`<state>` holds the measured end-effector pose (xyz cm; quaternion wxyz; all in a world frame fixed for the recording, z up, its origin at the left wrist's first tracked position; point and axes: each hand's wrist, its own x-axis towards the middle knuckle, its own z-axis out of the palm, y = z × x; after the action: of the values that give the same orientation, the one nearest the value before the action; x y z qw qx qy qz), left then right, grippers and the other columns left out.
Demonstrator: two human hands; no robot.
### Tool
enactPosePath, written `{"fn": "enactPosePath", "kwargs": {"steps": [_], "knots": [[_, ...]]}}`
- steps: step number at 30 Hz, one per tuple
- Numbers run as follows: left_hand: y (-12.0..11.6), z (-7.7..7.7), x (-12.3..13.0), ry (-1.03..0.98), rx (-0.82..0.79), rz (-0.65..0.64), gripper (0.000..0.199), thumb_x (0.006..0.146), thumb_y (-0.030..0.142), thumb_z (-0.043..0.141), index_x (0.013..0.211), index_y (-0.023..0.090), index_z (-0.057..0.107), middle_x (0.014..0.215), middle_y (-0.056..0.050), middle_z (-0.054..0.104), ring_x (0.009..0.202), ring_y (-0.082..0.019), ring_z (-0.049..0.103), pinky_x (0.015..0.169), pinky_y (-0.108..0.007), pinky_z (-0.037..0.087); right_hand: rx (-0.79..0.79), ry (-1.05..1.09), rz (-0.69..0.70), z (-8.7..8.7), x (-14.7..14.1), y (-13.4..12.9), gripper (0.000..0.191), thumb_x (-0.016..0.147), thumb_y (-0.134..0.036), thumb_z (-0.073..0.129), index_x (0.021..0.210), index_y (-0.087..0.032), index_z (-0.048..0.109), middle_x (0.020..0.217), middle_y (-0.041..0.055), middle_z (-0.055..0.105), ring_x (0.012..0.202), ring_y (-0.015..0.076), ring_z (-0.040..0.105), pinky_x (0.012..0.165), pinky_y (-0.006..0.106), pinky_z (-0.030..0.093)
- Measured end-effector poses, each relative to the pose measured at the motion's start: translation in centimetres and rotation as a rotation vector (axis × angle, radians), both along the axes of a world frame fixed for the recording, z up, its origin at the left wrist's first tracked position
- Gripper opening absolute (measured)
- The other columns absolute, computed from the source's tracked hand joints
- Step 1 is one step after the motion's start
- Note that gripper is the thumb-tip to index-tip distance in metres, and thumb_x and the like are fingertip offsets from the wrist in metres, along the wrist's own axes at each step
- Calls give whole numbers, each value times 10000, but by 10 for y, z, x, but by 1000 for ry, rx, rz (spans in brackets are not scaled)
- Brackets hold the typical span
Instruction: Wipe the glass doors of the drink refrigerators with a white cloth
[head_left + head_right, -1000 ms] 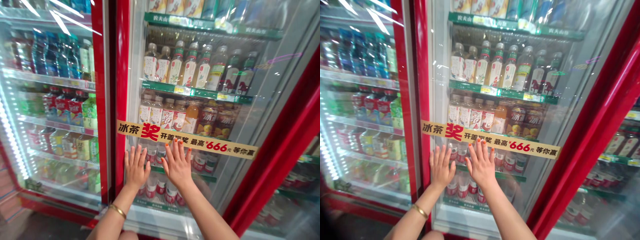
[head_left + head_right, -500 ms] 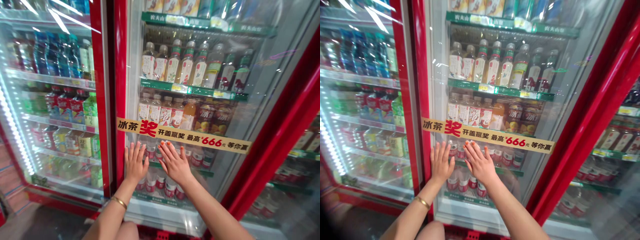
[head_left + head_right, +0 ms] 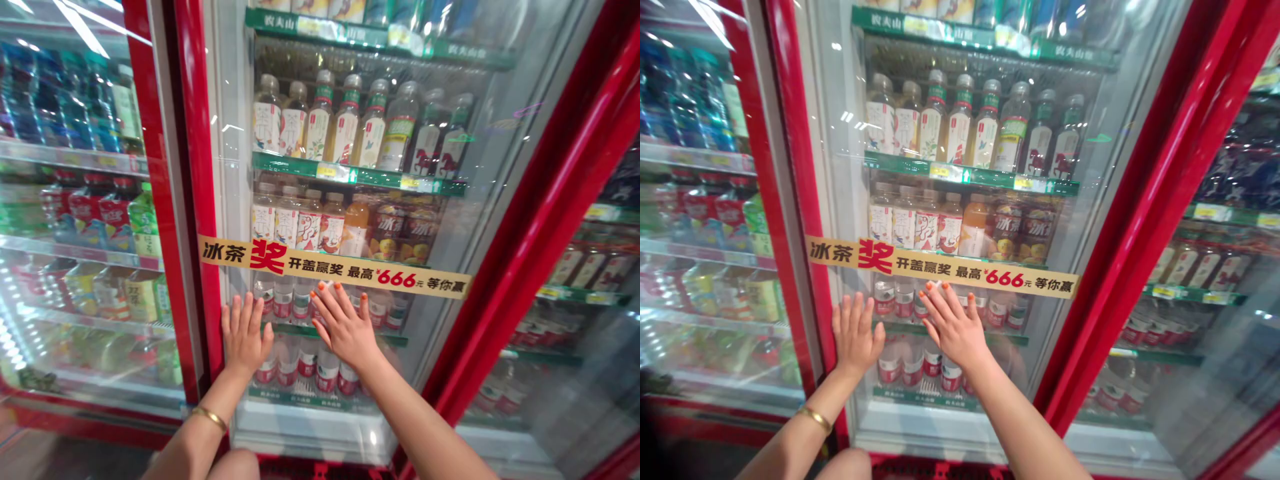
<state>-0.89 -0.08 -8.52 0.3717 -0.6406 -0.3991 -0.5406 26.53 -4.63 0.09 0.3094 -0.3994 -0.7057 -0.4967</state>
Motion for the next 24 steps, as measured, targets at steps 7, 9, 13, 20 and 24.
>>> {"fn": "enactPosePath", "kwargs": {"steps": [7, 9, 13, 20, 24], "knots": [[2, -5, 3, -43, -1, -3, 819, 1032, 274, 558, 1774, 249, 211, 1806, -151, 327, 1739, -285, 152, 1419, -606, 124, -59, 197, 17, 40, -8, 9, 839, 1084, -457, 542, 1788, -255, 133, 1802, 92, 341, 1729, 333, 198, 1388, 656, -105], [1, -8, 4, -61, -8, -1, 784, 1063, 306, 520, 1773, 230, 197, 1786, -181, 366, 1734, -287, 180, 1412, -625, 112, -110, 60, 86, 54, -35, 16, 805, 1095, -437, 515, 1787, -255, 147, 1820, 63, 301, 1732, 308, 196, 1414, 625, -18], [1, -12, 6, -147, 2, -4, 779, 1120, 473, 390, 1763, 103, 151, 1796, -281, 275, 1742, -323, 135, 1400, -644, 99, -212, -435, 246, 39, -48, 15, 655, 1112, -403, 481, 1743, -317, 330, 1815, -68, 331, 1724, 165, 201, 1402, 416, 248], [5, -19, 9, -207, 47, -70, 872, 1103, 635, 332, 1748, 82, 137, 1793, -310, 244, 1734, -347, 167, 1388, -665, 124, -193, -284, 121, 84, -62, 16, 742, 1125, -511, 411, 1779, -227, 204, 1840, 23, 283, 1737, 252, 171, 1419, 521, 176], [7, -25, 6, -214, 74, -77, 861, 1097, 634, 353, 1751, 118, 135, 1795, -296, 239, 1727, -353, 181, 1375, -673, 151, -187, -525, 134, 86, -118, 27, 688, 1135, -479, 331, 1770, -227, 251, 1856, -6, 233, 1732, 238, 192, 1417, 485, 175]]}}
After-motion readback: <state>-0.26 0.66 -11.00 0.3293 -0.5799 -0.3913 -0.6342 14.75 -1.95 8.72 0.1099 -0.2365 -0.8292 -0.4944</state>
